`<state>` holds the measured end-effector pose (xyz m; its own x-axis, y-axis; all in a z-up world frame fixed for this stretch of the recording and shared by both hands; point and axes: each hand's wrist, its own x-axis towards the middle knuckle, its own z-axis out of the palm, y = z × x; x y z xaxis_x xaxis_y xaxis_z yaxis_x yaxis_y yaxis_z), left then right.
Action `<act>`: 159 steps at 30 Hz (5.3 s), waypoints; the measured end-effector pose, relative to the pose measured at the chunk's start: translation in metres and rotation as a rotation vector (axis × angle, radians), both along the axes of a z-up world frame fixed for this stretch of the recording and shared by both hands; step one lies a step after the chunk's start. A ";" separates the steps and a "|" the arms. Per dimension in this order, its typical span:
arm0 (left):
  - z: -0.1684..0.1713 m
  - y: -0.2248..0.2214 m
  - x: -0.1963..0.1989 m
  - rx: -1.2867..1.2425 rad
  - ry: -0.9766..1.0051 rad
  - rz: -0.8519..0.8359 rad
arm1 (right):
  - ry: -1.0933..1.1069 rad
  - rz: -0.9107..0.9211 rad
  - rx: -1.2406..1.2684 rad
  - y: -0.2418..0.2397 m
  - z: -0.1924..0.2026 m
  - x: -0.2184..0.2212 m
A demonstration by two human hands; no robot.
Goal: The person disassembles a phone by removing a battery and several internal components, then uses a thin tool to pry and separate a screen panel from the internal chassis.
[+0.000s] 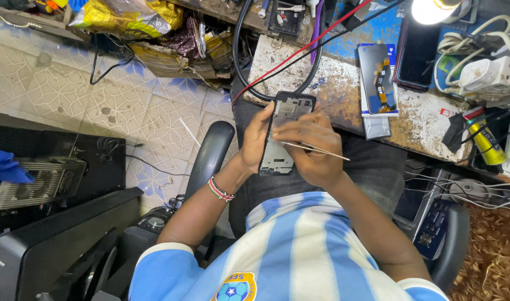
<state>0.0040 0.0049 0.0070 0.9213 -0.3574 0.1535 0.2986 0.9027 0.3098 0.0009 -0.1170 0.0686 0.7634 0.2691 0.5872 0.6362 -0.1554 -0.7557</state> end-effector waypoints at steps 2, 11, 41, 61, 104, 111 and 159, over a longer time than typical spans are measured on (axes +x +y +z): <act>0.010 0.000 -0.001 -0.068 0.046 -0.048 | 0.012 0.003 -0.010 -0.003 -0.004 0.002; 0.017 0.006 0.005 -0.086 0.177 -0.133 | 0.092 0.030 -0.008 0.005 0.005 -0.003; 0.007 0.012 0.019 -0.105 0.370 -0.204 | 0.154 0.075 -0.026 0.008 -0.033 -0.010; 0.004 0.015 0.015 -0.211 0.495 -0.269 | 0.321 0.241 0.004 0.001 -0.037 -0.011; -0.011 0.003 0.011 -0.148 0.586 -0.242 | 0.290 0.152 -0.071 0.012 -0.033 -0.021; -0.013 0.005 0.012 -0.135 0.605 -0.254 | 0.314 0.103 -0.012 0.012 -0.040 -0.019; -0.058 0.005 0.033 0.083 0.381 -0.280 | 0.232 0.162 -0.156 -0.003 -0.059 -0.018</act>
